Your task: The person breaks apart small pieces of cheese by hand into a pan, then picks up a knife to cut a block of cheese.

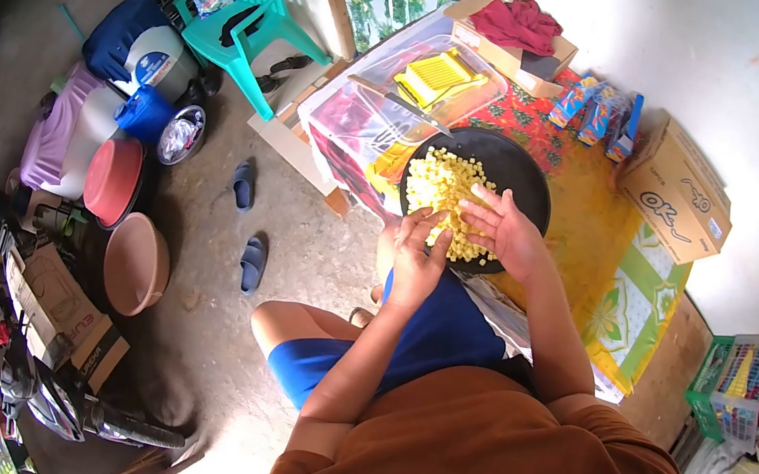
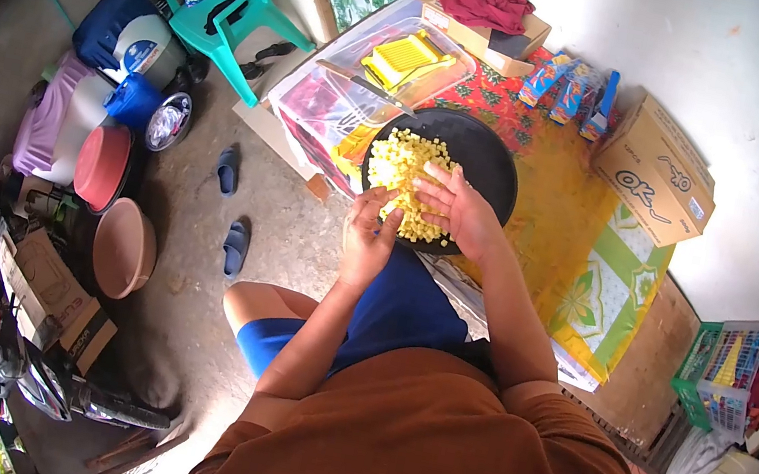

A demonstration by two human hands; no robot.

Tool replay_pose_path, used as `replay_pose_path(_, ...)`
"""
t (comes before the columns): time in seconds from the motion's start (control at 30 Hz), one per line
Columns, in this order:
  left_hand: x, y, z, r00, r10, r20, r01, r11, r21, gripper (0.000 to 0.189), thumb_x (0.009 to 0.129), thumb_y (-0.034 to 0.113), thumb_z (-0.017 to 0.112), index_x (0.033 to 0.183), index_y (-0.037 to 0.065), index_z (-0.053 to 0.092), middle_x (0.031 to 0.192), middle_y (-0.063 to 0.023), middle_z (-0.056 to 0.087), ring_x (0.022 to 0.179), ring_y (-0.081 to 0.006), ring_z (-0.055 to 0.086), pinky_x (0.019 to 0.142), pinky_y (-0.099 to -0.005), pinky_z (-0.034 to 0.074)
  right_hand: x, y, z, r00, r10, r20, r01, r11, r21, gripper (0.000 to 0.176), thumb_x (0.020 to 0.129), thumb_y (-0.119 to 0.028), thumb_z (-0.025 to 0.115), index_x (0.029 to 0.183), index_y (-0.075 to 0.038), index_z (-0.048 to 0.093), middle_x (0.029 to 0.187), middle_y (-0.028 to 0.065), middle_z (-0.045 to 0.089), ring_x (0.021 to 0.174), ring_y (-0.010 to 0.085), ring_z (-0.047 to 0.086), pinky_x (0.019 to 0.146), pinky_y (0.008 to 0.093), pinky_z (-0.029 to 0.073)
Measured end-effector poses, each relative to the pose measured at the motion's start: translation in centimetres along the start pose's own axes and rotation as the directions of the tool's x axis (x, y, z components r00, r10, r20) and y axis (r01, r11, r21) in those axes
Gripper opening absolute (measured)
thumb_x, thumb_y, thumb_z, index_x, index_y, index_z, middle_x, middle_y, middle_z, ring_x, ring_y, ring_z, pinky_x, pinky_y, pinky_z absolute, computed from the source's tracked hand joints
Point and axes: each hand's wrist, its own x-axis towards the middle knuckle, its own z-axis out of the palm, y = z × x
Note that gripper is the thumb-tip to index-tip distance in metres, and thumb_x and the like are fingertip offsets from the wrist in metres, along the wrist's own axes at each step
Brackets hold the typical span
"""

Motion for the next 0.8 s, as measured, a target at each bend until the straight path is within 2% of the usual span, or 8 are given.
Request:
replay_pose_path(0.13,0.6,1.9,-0.7,0.998,0.058,0.028,-0.063,0.981,0.186,0.038,0.088,0.024,0.064,0.122,0.007,0.059,0.123,-0.0176,0.054,0.110,-0.0356,0.052,0.094,-0.0434,0.043,0.0,1.0,0.3,0.998,-0.013,0.068,0.021,0.993,-0.114,0.062,0.100,-0.052,0.026,0.149,-0.014,0.023,0.134,0.0105,0.052,0.123,0.0183,0.047,0.102,0.0360,0.036)
replay_pose_path(0.23,0.8,2.5,-0.6,0.999,0.041,0.021,-0.044,0.985,0.165,0.036,0.088,0.024,0.064,0.120,0.007,0.060,0.125,-0.0187,0.052,0.112,-0.0364,0.050,0.094,-0.0431,0.042,-0.7,0.8,1.9,0.996,-0.014,0.090,0.022,0.996,-0.089,0.062,0.101,-0.051,0.025,0.150,-0.014,0.019,0.129,0.0107,0.056,0.120,0.0177,0.048,0.105,0.0368,0.032)
replay_pose_path(0.43,0.0,-1.0,0.0,0.999,-0.031,-0.040,0.028,0.996,-0.079,0.037,0.087,0.022,0.066,0.118,0.004,0.058,0.128,-0.0162,0.049,0.109,-0.0315,0.052,0.091,-0.0420,0.042,-1.1,0.2,3.1,0.998,-0.059,-0.010,0.055,0.977,-0.205,0.062,0.100,-0.050,0.030,0.149,-0.012,0.022,0.119,0.0101,0.062,0.114,0.0178,0.053,0.104,0.0373,0.033)
replay_pose_path(0.53,0.3,-1.2,-0.7,0.939,-0.326,-0.106,0.212,0.796,-0.568,0.028,0.087,0.018,0.065,0.110,0.002,0.062,0.119,-0.0171,0.055,0.106,-0.0294,0.054,0.089,-0.0407,0.044,-0.2,-0.1,1.8,0.992,-0.118,-0.042,0.102,0.957,-0.272,0.054,0.100,-0.043,0.040,0.144,-0.012,0.034,0.117,0.0068,0.063,0.108,0.0151,0.055,0.096,0.0341,0.040)
replay_pose_path(0.57,0.3,-1.2,-1.6,0.933,-0.349,-0.081,0.274,0.840,-0.469,0.029,0.087,0.016,0.066,0.112,0.002,0.061,0.118,-0.0187,0.057,0.107,-0.0297,0.054,0.094,-0.0415,0.042,0.1,0.0,1.2,0.987,-0.141,-0.080,0.106,0.936,-0.335,0.052,0.099,-0.041,0.043,0.142,-0.012,0.037,0.117,0.0061,0.063,0.108,0.0147,0.055,0.094,0.0328,0.041)
replay_pose_path(0.63,0.0,-3.5,-2.4,0.979,-0.202,0.009,0.198,0.944,-0.262,0.036,0.086,0.019,0.067,0.117,0.002,0.059,0.122,-0.0211,0.055,0.109,-0.0311,0.053,0.097,-0.0418,0.039,0.6,0.2,0.1,0.970,-0.192,-0.149,0.105,0.885,-0.454,0.047,0.098,-0.037,0.049,0.137,-0.011,0.045,0.115,0.0046,0.062,0.106,0.0139,0.056,0.090,0.0302,0.043)
replay_pose_path(0.73,-0.1,-3.6,-2.4,0.980,-0.166,0.108,0.178,0.978,-0.113,0.060,0.085,0.028,0.068,0.133,0.001,0.045,0.135,-0.0258,0.044,0.122,-0.0381,0.045,0.105,-0.0440,0.034,1.0,0.5,-1.3,0.968,-0.161,-0.193,0.078,0.923,-0.376,0.044,0.095,-0.031,0.055,0.133,-0.011,0.049,0.113,0.0024,0.061,0.099,0.0113,0.057,0.083,0.0267,0.045)
replay_pose_path(0.8,0.3,-2.5,-1.9,0.991,-0.117,0.062,0.122,0.990,-0.078,0.066,0.086,0.031,0.068,0.137,0.000,0.040,0.137,-0.0276,0.042,0.128,-0.0407,0.040,0.106,-0.0455,0.032,1.4,0.6,-1.9,0.976,-0.123,-0.180,0.054,0.936,-0.347,0.045,0.094,-0.032,0.056,0.133,-0.010,0.049,0.113,0.0018,0.062,0.096,0.0110,0.057,0.080,0.0254,0.045)
